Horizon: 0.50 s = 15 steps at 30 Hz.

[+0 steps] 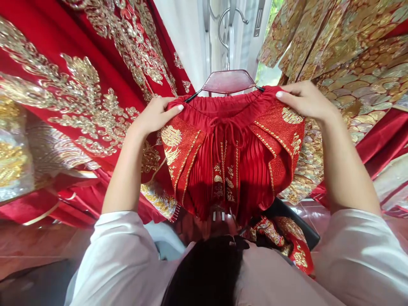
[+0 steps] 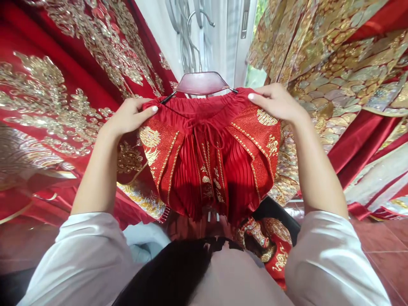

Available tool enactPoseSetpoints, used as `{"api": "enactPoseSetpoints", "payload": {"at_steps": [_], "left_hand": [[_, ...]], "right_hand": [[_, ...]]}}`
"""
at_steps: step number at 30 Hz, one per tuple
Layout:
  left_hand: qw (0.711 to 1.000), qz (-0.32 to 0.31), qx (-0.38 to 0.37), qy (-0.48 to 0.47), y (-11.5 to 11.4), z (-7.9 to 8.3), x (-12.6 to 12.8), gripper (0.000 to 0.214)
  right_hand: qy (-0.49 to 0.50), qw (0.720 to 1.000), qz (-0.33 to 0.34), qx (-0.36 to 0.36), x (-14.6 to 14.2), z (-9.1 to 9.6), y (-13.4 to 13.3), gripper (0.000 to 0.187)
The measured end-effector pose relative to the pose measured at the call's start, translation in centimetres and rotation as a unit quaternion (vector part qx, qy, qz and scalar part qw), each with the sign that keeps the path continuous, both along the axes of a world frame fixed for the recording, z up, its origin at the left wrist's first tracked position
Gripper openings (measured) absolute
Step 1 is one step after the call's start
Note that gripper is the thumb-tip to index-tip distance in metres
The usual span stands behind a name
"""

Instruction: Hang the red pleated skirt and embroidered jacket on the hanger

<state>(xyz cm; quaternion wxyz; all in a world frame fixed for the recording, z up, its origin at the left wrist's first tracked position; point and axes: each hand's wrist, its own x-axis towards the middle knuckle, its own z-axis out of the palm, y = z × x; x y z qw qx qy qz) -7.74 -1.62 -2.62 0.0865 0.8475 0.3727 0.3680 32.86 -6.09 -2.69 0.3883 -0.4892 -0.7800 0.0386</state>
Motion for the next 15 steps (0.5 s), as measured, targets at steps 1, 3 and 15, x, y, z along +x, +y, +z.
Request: {"api": "enactPoseSetpoints", "payload": {"at_steps": [1, 3, 15], "left_hand": [[1.0, 0.007, 0.003, 0.011, 0.0, 0.2, 0.2, 0.047], [0.999, 0.043, 0.025, -0.003, 0.1, 0.4, 1.3, 0.051], [0.978, 0.176, 0.087, -0.072, -0.6, -0.1, 6.1, 0.057]], "right_hand": [[-0.008, 1.0, -0.004, 0.005, -0.4, 0.2, 0.1, 0.054], [0.015, 0.999, -0.012, 0.036, -1.0, 0.0, 0.4, 0.06], [0.036, 0.995, -0.072, 0.066, -0.8, -1.5, -1.5, 0.059]]}}
